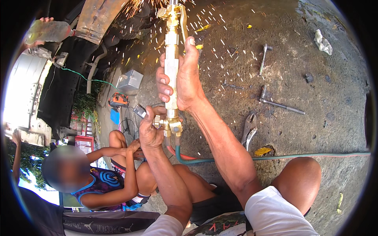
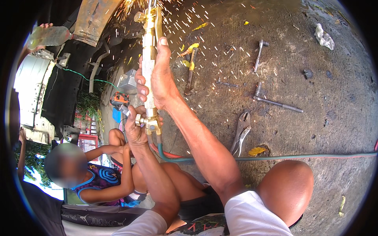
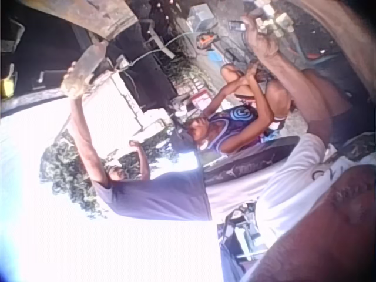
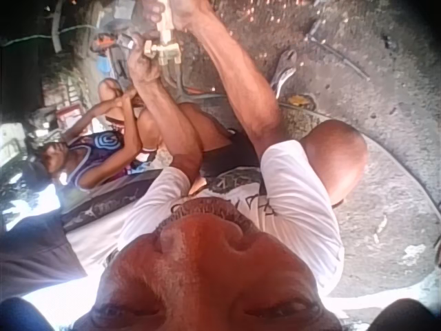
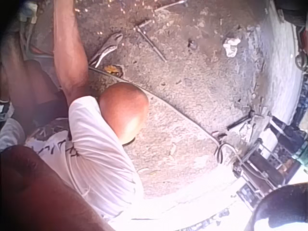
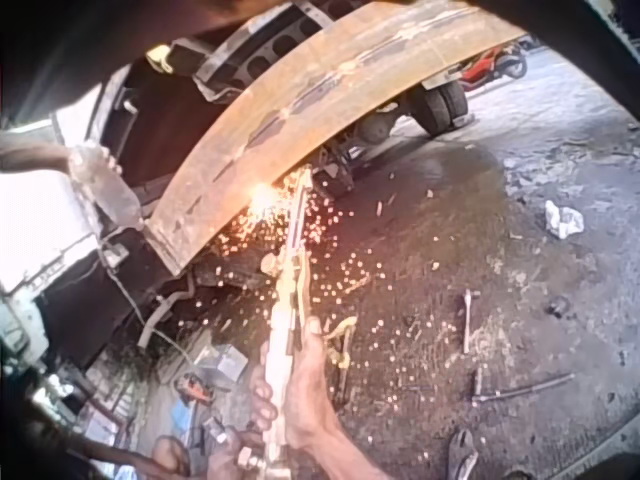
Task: The person uses a welding torch to heat and cut a metal beam, producing sparks. They adjust the torch and reposition the beam while another person assists nearby.
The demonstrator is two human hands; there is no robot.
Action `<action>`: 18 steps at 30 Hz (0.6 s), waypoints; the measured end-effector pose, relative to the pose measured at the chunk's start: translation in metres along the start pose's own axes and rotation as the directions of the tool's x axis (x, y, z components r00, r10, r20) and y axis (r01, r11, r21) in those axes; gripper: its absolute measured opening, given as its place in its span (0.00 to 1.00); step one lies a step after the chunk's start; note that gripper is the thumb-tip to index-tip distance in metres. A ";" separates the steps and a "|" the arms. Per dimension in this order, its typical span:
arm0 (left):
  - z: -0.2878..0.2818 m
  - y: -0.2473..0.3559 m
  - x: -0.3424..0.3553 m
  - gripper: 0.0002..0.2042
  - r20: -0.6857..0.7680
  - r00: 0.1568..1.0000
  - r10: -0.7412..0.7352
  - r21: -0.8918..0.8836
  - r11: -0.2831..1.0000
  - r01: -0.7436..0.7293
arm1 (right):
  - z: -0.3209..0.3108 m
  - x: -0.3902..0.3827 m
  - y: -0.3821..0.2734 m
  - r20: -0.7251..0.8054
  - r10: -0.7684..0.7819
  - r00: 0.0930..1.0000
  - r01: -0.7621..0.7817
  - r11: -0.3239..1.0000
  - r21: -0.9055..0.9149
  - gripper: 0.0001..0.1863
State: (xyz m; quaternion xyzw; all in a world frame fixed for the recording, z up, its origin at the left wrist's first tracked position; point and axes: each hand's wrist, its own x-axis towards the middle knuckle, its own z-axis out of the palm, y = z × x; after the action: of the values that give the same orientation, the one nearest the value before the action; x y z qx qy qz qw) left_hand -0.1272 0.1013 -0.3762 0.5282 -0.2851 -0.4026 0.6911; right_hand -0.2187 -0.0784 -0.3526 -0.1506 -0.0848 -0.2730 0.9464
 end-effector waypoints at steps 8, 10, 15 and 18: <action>-0.002 0.000 -0.002 0.31 -0.003 1.000 -0.011 -0.057 0.998 0.011 | 0.001 0.001 0.001 0.013 0.008 1.000 -0.008 1.000 0.030 0.43; -0.004 0.001 -0.002 0.31 0.020 1.000 0.000 -0.055 0.999 0.001 | 0.001 0.001 0.001 0.012 0.008 1.000 -0.009 1.000 0.028 0.43; -0.004 0.000 -0.002 0.30 0.013 1.000 0.018 -0.051 0.999 -0.017 | 0.001 0.000 0.000 0.021 -0.003 1.000 0.003 1.000 0.013 0.43; -0.007 0.001 -0.003 0.30 0.019 1.000 0.015 -0.046 0.999 -0.014 | 0.003 0.000 0.001 0.007 0.003 1.000 -0.003 1.000 0.011 0.42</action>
State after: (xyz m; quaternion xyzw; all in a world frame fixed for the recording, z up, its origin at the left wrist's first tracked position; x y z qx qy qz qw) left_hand -0.1223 0.1073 -0.3777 0.5062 -0.2865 -0.4091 0.7031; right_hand -0.2190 -0.0769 -0.3503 -0.1466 -0.0895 -0.2708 0.9472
